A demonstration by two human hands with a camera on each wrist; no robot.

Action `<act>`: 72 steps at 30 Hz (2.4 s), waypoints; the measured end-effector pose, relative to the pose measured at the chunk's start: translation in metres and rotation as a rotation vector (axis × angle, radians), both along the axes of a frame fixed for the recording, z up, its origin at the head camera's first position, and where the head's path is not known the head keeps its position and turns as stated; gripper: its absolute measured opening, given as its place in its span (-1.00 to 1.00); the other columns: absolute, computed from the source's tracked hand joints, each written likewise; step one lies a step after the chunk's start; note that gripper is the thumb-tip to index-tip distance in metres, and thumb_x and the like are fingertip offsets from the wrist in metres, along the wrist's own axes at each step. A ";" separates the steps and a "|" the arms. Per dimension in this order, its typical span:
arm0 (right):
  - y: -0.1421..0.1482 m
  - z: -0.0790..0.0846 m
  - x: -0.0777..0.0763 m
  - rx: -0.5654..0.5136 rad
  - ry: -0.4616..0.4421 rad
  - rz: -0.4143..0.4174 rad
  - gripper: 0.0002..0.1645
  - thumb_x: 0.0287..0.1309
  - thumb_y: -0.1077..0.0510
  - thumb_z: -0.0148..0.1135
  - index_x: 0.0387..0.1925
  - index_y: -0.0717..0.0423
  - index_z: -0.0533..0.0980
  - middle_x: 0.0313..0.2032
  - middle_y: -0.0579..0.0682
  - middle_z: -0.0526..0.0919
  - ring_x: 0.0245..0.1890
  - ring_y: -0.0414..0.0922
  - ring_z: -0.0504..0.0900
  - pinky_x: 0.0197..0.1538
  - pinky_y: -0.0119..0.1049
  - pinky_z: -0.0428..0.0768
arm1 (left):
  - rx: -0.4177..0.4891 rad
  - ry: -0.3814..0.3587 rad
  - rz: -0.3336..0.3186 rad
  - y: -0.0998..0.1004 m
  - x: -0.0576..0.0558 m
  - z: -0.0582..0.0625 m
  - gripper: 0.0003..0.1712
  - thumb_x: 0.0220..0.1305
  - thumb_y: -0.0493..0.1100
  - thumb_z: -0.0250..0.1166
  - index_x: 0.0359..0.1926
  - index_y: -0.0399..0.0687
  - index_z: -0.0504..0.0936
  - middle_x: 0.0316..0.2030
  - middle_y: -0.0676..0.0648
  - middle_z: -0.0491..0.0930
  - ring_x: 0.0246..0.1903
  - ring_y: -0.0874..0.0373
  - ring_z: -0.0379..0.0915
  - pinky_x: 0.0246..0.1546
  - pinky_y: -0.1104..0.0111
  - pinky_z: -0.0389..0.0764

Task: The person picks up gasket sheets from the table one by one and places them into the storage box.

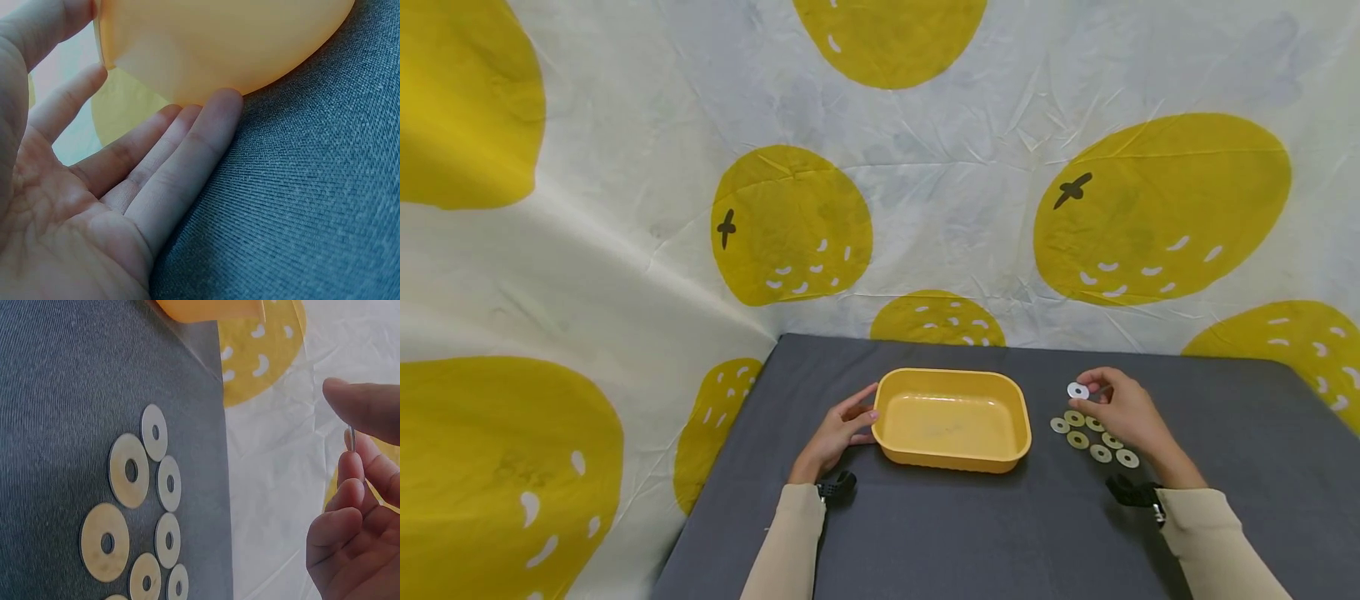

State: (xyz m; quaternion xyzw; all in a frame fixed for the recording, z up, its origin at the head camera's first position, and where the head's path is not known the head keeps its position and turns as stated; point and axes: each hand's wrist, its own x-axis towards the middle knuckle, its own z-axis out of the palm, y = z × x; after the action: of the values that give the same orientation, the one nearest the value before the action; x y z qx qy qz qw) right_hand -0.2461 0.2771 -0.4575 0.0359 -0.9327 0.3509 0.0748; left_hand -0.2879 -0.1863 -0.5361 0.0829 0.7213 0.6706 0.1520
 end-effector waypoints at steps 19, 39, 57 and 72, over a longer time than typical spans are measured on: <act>-0.036 0.013 -0.012 -0.005 -0.032 0.076 -0.49 0.24 0.02 0.45 0.08 0.23 0.53 -0.10 0.18 0.58 -0.30 -0.05 0.41 -0.38 -0.32 0.42 | 0.016 0.006 -0.020 -0.001 0.001 -0.001 -0.26 0.38 0.05 0.37 0.51 0.41 0.33 0.26 -0.21 0.55 0.13 0.02 0.62 0.05 0.13 0.76; -0.105 0.032 -0.025 -0.060 -0.006 0.192 -0.62 0.22 0.12 0.45 -0.02 0.20 0.55 -0.18 0.16 0.57 -0.32 -0.06 0.39 -0.32 -0.31 0.36 | 0.027 0.017 -0.029 -0.002 0.000 -0.001 -0.24 0.39 -0.04 0.37 0.54 0.34 0.30 0.26 -0.27 0.53 0.09 0.02 0.64 0.01 0.11 0.77; -0.163 0.030 -0.037 -0.122 -0.041 0.280 -0.63 0.20 0.14 0.47 -0.03 0.15 0.53 -0.19 0.10 0.55 -0.34 -0.06 0.37 -0.29 -0.25 0.38 | 0.035 0.036 -0.037 -0.001 -0.001 -0.001 -0.21 0.39 -0.10 0.36 0.56 0.27 0.28 0.29 -0.25 0.52 0.06 0.04 0.67 -0.02 0.10 0.78; -0.209 0.017 -0.044 -0.157 -0.100 0.286 -0.61 0.13 0.10 0.54 -0.07 0.10 0.56 -0.20 0.05 0.56 -0.31 -0.06 0.43 -0.22 -0.26 0.45 | 0.049 0.024 -0.037 -0.005 -0.003 0.003 -0.23 0.37 -0.12 0.38 0.53 0.33 0.32 0.29 -0.24 0.52 0.07 0.02 0.66 -0.02 0.07 0.78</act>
State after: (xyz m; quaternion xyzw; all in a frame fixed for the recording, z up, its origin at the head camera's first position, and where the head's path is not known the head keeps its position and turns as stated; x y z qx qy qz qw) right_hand -0.2897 0.0678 -0.4409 0.1447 -0.8905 0.4310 -0.0197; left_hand -0.2904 -0.1917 -0.5334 0.1079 0.7049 0.6840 0.1538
